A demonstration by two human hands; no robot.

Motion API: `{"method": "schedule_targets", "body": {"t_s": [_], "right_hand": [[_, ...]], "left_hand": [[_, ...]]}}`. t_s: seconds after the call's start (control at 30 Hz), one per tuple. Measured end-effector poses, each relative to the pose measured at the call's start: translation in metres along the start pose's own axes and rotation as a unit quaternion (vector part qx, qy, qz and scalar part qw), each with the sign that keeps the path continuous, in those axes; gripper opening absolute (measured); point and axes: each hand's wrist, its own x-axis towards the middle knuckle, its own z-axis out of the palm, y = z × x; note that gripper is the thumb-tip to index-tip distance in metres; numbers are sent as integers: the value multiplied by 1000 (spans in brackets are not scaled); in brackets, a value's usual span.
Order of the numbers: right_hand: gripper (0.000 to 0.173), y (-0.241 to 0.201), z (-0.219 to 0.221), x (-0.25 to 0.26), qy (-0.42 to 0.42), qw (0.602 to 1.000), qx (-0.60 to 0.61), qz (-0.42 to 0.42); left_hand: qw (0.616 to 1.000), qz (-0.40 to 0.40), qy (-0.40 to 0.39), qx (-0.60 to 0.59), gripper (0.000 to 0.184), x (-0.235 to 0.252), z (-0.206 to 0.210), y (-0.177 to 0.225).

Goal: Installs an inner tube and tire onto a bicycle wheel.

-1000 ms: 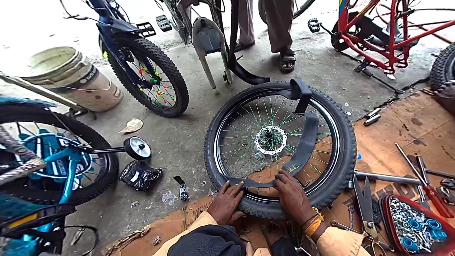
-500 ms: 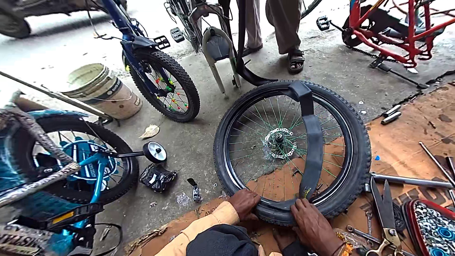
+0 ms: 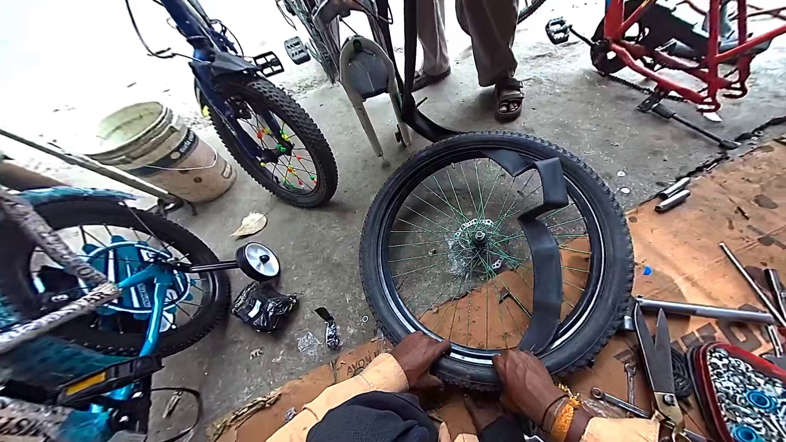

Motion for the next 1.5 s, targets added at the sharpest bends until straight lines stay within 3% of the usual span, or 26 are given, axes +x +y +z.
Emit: {"method": "schedule_targets", "body": {"t_s": [0.23,0.43,0.5,0.57,0.63,0.67,0.7,0.77,0.83,0.93,1.03,1.1,1.2,1.27,1.33,1.5], "right_hand": [[53,-1,-26,3,-73,997,36,5],[57,4,-37,14,-116,992,37,-27],[57,20,-35,12,-29,983,150,-97],[47,44,-32,5,154,946,246,-144],[34,67,-25,3,394,898,174,-91],[39,81,-23,5,470,871,120,-69],[47,93,-22,6,494,864,85,-43],[65,96,-21,6,446,893,62,16],[70,81,-17,10,418,906,62,13],[47,59,-16,24,407,912,60,-11],[20,39,-20,40,431,900,62,-33],[16,25,-24,47,447,892,52,-46],[16,1,-24,34,431,900,52,-41],[27,-18,-20,6,332,939,84,-25],[31,-27,-2,-9,296,951,89,-35],[41,-9,43,2,327,943,30,-50]], "left_hand": [[993,93,75,-14,79,7,24,26],[990,101,95,-15,70,8,28,32],[992,84,98,-3,69,0,22,27],[990,73,117,16,67,-10,14,15],[987,63,144,45,66,-25,6,2],[986,52,150,59,65,-32,2,-6],[985,37,150,71,65,-39,-1,-14],[983,-6,156,94,67,-50,-6,-34],[984,-65,138,94,74,-56,-14,-50],[988,-82,128,-17,71,-57,-24,-45],[963,38,227,-142,47,-45,-2,-13],[960,60,236,-141,58,-32,18,8],[972,-13,222,-72,79,-22,30,13],[977,-46,200,-62,85,-26,29,7],[983,-59,163,-58,75,-32,20,4],[988,-30,148,-17,55,-31,19,5]]}}
